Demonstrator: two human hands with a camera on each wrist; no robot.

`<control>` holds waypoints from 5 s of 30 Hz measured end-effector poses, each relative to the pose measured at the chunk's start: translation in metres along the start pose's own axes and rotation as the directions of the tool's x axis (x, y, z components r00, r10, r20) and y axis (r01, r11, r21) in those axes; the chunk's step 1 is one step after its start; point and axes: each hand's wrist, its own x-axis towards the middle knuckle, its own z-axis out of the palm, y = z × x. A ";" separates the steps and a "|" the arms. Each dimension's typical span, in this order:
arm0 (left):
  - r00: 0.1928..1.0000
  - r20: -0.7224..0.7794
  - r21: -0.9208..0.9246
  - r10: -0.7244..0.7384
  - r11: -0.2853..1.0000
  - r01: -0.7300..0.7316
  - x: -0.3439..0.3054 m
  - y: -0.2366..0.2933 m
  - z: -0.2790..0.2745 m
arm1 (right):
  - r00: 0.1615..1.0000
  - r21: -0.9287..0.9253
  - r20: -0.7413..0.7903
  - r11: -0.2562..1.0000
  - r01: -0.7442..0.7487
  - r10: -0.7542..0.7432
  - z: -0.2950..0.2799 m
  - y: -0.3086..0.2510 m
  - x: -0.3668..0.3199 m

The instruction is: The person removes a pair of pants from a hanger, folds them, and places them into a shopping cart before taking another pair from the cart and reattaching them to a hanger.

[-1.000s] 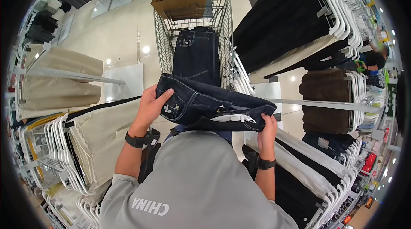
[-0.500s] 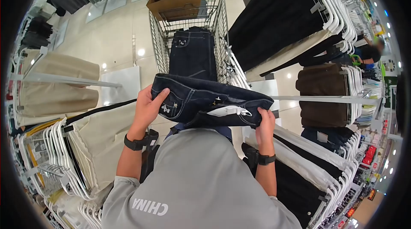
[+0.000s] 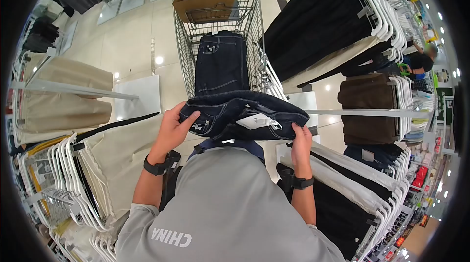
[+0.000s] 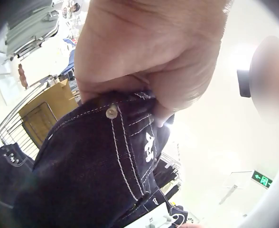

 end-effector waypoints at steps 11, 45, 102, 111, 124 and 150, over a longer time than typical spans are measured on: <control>0.992 0.049 -0.041 -0.112 0.993 0.115 -0.007 -0.038 -0.013 | 0.999 -0.085 -0.026 0.996 -0.031 0.029 -0.011 0.014 -0.008; 0.920 -0.356 0.046 -0.165 0.980 0.194 0.057 -0.139 0.077 | 0.957 -0.273 0.227 0.955 -0.114 0.179 -0.042 0.041 0.145; 0.892 -0.066 0.733 0.447 0.628 -0.261 -0.005 0.133 0.166 | 0.901 -0.743 0.425 0.536 0.401 -0.085 0.000 0.131 0.358; 0.863 -0.197 0.750 0.465 0.638 -0.173 -0.015 0.125 0.164 | 0.929 -0.854 0.357 0.368 0.367 -0.099 -0.003 0.155 0.356; 0.862 -0.140 0.691 0.486 0.672 -0.267 -0.010 0.122 0.172 | 0.914 -0.888 0.401 0.271 0.372 0.061 -0.009 0.100 0.347; 0.863 -0.153 0.621 0.481 0.726 -0.295 -0.031 0.105 0.169 | 0.821 -0.644 0.191 0.562 0.518 -0.538 -0.056 0.078 0.247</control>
